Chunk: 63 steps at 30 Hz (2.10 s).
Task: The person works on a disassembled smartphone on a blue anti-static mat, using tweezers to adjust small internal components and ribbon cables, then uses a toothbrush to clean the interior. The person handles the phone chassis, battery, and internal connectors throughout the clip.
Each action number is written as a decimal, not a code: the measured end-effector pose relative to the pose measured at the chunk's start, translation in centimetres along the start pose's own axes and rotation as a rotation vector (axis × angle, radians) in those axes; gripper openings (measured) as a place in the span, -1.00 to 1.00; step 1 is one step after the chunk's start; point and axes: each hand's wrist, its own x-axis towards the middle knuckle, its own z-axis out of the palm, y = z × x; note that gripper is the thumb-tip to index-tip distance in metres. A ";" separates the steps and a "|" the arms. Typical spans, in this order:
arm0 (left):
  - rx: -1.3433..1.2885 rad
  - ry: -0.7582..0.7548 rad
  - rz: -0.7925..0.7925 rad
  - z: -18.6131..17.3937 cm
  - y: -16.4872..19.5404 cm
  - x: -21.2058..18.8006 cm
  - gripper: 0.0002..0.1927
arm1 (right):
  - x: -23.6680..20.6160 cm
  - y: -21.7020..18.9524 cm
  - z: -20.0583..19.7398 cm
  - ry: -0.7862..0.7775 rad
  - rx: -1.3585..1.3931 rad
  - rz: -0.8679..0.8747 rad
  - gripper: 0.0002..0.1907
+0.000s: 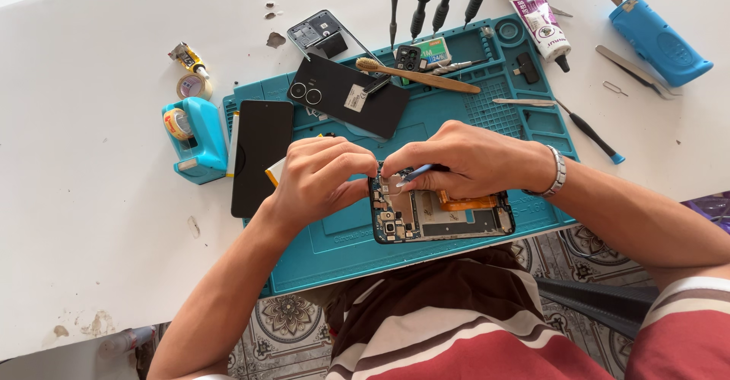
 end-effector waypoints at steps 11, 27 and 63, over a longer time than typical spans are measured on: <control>0.040 -0.046 0.024 -0.1 0.3 0.6 -0.71 | 0.0 -0.1 -0.1 -0.071 0.038 0.275 -0.68; 0.157 -0.019 0.052 -0.6 0.7 1.1 -0.75 | 0.6 -0.2 -0.5 -0.088 0.156 0.310 -0.67; 0.152 -0.063 0.027 -0.5 0.5 0.8 -0.72 | 0.7 0.2 -0.2 -0.017 0.175 0.130 -0.75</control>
